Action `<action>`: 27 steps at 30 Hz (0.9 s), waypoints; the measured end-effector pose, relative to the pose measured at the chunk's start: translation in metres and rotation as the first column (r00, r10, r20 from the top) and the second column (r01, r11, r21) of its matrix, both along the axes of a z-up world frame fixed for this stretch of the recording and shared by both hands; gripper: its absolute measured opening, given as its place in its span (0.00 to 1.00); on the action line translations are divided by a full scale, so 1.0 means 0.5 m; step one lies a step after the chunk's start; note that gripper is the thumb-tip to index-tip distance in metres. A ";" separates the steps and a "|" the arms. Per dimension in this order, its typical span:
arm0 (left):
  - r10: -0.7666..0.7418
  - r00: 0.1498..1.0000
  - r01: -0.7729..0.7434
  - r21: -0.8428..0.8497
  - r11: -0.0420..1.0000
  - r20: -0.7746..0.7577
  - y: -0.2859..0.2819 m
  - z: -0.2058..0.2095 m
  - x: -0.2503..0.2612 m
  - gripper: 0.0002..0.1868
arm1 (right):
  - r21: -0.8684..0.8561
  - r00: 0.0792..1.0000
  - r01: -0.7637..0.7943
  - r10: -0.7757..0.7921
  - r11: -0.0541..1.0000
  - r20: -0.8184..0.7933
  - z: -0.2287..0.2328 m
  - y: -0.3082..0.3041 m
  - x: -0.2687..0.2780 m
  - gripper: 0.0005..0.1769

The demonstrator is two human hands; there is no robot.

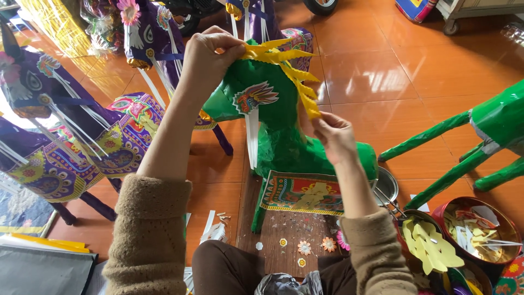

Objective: Decorating a green horse-shaped craft with paper cutouts and adhesive

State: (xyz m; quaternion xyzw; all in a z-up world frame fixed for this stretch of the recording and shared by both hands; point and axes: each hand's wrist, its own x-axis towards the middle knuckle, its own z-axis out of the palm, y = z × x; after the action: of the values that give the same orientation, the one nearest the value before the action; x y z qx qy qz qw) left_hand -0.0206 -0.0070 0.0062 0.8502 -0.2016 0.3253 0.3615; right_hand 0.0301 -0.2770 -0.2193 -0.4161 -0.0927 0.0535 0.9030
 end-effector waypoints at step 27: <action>-0.014 1.000 0.014 -0.014 1.000 -0.014 0.003 -0.004 -0.004 0.03 | 0.113 0.999 0.001 -0.007 0.994 0.049 -0.027 0.092 -0.030 0.19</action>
State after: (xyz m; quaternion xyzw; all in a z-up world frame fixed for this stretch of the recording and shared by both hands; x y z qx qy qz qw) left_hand -0.0225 -0.0056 0.0041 0.8485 -0.2026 0.3184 0.3710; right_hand 0.0149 -0.2310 -0.2327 -0.3655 -0.1172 0.0362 0.9227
